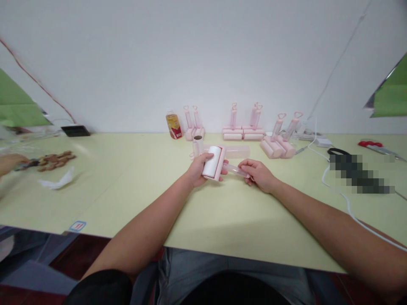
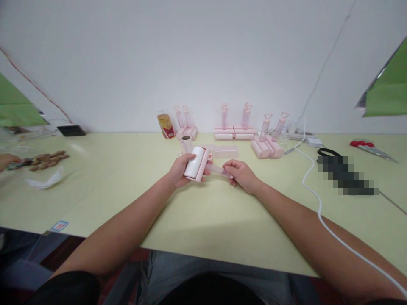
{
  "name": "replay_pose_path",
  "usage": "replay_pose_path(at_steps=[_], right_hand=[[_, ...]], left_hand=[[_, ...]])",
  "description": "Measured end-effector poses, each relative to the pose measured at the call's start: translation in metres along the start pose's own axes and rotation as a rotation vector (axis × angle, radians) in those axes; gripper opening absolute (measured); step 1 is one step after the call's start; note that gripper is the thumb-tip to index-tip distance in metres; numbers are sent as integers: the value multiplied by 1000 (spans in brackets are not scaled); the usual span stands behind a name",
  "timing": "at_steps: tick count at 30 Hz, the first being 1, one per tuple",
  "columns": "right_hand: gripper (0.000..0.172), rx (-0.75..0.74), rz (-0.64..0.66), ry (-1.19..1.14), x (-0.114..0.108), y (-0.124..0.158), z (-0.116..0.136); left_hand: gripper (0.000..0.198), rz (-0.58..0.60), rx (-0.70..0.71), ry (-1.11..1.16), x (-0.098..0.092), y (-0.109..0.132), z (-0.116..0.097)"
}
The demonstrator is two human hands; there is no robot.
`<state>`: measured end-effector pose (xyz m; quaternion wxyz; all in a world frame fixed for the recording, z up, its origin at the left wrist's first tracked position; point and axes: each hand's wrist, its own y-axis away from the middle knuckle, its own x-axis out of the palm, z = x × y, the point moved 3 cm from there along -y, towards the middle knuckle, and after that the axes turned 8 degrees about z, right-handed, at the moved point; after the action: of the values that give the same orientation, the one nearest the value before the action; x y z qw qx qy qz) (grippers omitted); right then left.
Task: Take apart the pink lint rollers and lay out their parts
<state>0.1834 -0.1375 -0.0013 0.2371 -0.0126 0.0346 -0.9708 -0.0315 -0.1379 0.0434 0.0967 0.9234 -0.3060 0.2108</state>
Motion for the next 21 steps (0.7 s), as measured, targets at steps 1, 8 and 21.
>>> replay_pose_path(at_steps=[1,8,21], right_hand=[[27,-10,46,103,4,2,1],[26,-151,247,490,28,13,12],[26,-148,-224,84,17,5,3]], left_hand=[[54,59,-24,27,2,1,-1],[60,272,-83,25,26,9,-4],[43,-159,221,-1589,7,-81,-39]])
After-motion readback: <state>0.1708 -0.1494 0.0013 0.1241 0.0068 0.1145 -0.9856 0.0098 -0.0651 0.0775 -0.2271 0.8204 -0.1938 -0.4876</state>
